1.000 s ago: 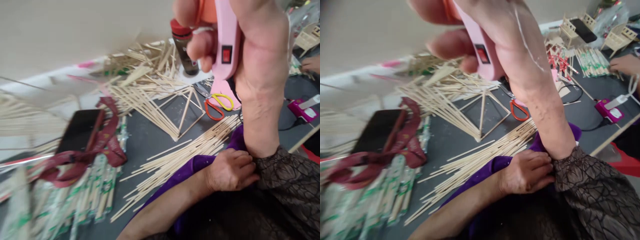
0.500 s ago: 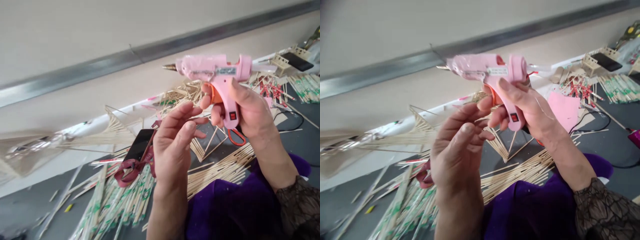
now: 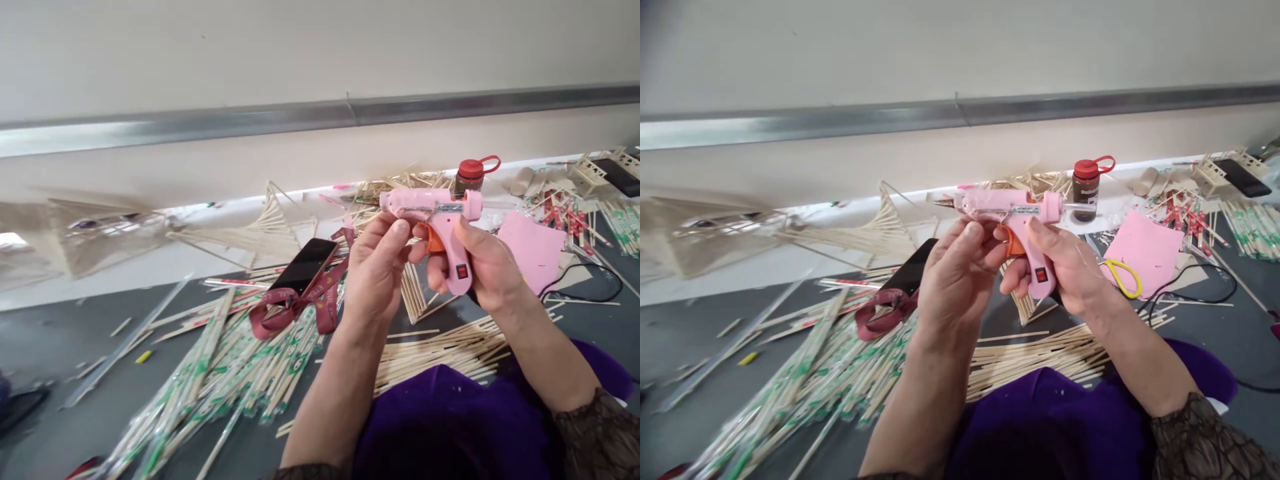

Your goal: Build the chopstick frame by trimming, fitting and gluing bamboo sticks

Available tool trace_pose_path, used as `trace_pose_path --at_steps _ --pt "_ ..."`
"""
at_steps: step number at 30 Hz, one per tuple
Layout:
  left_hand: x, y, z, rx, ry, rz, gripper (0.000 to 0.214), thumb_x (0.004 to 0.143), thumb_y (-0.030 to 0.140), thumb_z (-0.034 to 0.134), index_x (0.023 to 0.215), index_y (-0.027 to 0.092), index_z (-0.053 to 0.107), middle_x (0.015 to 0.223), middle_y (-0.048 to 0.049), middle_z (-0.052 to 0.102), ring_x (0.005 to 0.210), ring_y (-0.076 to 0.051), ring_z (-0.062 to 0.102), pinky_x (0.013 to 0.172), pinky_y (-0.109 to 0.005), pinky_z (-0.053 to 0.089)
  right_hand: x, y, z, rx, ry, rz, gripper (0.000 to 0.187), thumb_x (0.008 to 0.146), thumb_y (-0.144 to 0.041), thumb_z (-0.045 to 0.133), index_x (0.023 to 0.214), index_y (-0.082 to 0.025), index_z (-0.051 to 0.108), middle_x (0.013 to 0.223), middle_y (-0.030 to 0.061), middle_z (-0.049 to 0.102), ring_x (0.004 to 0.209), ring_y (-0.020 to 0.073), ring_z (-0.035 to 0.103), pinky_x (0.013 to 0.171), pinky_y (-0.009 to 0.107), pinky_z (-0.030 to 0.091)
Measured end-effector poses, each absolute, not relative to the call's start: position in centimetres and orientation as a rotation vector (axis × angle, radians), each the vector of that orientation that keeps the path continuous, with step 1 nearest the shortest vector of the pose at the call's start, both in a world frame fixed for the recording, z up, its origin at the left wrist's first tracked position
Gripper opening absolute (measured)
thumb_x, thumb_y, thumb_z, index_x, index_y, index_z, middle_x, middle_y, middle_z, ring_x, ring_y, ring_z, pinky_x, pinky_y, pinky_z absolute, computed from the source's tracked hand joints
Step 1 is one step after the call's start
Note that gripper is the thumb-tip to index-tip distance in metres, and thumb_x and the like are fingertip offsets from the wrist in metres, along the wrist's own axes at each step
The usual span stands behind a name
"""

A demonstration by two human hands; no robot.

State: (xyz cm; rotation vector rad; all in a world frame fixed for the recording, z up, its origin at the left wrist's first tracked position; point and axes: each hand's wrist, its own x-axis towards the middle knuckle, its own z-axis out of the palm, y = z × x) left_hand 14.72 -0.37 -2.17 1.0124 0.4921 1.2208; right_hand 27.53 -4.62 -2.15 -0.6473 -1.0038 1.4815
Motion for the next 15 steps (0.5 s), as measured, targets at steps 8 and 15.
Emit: trace_pose_path --at_steps 8,15 --pt "14.71 0.06 -2.37 0.975 0.513 1.263 0.012 0.077 0.027 0.07 0.087 0.02 0.067 0.083 -0.0003 0.066 0.07 -0.008 0.062 0.058 -0.015 0.051 27.51 -4.29 -2.65 -0.628 -0.976 1.478 0.047 0.082 -0.058 0.058 0.091 -0.013 0.068 0.072 0.0051 0.07 0.046 0.0075 0.057 0.042 0.017 0.048" --pt "14.53 0.32 -2.3 0.874 0.471 1.207 0.013 0.075 0.027 0.071 0.083 0.019 0.066 0.084 -0.0011 0.069 0.075 -0.01 0.065 0.066 -0.019 0.055 27.54 -4.29 -2.95 -0.672 -0.975 1.416 0.046 0.082 -0.058 0.057 0.09 -0.014 0.068 0.071 0.0047 0.07 0.046 0.0083 0.058 0.041 0.017 0.047"
